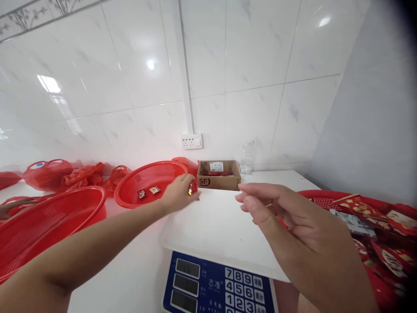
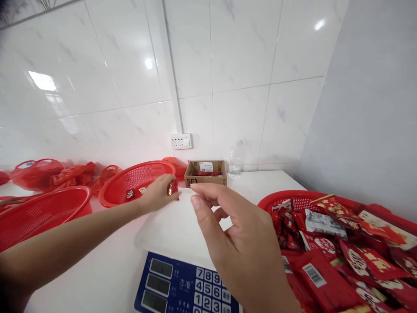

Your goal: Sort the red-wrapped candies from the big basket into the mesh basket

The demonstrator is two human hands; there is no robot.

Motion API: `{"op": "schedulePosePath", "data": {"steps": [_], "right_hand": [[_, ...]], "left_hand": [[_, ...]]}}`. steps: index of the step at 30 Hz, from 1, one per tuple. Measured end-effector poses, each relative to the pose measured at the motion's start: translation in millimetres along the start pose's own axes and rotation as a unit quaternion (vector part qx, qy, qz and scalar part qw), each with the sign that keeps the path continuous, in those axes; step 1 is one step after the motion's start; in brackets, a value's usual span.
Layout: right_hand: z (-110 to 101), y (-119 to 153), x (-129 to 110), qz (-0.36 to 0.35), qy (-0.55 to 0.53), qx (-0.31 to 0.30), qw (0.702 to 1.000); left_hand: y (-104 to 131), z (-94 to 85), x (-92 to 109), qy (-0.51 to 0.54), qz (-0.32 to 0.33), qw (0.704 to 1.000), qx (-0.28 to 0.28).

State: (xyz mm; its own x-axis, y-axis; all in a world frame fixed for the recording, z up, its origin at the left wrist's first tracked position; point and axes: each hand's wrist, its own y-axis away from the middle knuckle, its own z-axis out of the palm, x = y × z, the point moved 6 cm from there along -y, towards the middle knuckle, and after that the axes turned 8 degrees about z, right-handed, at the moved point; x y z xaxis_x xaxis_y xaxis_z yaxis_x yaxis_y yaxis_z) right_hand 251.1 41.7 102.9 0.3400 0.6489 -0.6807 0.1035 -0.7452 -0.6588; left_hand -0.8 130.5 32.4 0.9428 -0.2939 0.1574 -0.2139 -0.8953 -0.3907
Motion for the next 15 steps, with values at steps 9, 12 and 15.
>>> {"op": "schedulePosePath", "data": {"steps": [9, 12, 15], "right_hand": [[-3.6, 1.5, -2.8, -0.013, -0.02, 0.011, 1.0], [-4.6, 2.6, -4.3, -0.018, -0.029, 0.011, 0.999], [-3.8, 4.1, -6.4, -0.027, -0.034, 0.014, 0.999]], "left_hand": [[58.0, -41.9, -107.0, -0.044, -0.105, 0.985, 0.13], [125.0, -24.1, -99.7, -0.052, -0.049, 0.989, 0.127], [193.9, 2.2, -85.7, -0.055, 0.003, 0.995, 0.086]]}}
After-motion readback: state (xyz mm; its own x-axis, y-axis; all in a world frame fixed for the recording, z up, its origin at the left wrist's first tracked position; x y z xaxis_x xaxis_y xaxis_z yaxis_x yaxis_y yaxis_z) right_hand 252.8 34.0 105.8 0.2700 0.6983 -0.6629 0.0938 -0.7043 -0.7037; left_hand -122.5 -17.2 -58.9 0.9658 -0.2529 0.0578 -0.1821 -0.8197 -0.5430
